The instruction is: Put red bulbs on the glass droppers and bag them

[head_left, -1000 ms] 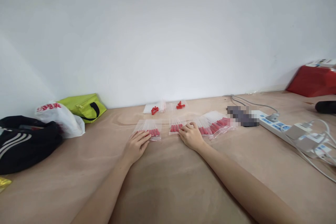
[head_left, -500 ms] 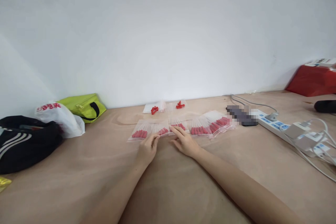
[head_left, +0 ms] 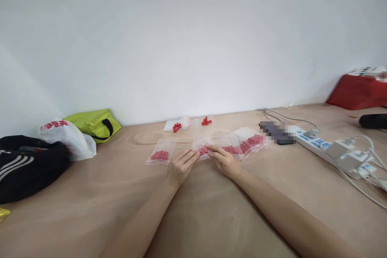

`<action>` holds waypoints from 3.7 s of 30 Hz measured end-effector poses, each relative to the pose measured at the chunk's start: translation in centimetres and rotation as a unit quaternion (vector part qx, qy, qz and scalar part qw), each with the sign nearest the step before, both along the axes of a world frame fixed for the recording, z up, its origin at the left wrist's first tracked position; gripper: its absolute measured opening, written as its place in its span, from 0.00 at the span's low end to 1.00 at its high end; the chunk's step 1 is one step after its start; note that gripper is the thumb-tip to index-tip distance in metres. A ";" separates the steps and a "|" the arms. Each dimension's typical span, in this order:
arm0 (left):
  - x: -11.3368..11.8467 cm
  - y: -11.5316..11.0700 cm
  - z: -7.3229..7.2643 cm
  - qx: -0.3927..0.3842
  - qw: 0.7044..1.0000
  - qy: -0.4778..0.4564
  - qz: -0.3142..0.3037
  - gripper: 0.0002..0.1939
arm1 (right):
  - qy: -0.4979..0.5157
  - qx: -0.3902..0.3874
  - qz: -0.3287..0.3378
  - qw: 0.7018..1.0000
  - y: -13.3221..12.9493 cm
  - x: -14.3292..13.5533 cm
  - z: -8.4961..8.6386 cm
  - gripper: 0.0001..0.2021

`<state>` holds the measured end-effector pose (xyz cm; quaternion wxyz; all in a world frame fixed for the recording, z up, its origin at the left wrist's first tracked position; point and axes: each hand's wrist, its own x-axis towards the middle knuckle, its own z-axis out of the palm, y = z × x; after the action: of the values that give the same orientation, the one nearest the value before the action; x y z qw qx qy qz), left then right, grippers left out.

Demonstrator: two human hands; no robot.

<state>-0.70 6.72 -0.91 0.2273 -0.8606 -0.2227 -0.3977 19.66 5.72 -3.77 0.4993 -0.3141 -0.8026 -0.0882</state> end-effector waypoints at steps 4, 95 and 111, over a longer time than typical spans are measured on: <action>1.8 0.8 -0.3 -0.017 1.000 0.008 -0.008 0.10 | -0.071 -0.047 -0.048 0.995 -0.4 2.4 -0.4 0.13; -3.9 -10.6 -0.6 -0.271 0.950 0.102 0.117 0.29 | -0.139 -0.181 -0.157 0.961 1.9 -6.6 2.5 0.27; 4.5 -1.3 1.0 -0.237 0.961 0.114 0.090 0.25 | -0.124 -0.131 -0.062 0.982 -2.7 3.2 2.2 0.18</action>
<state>3.82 5.43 0.06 0.0760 -0.9059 -0.3595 -0.2108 22.90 3.01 -1.61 0.3441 -0.4125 -0.8419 -0.0508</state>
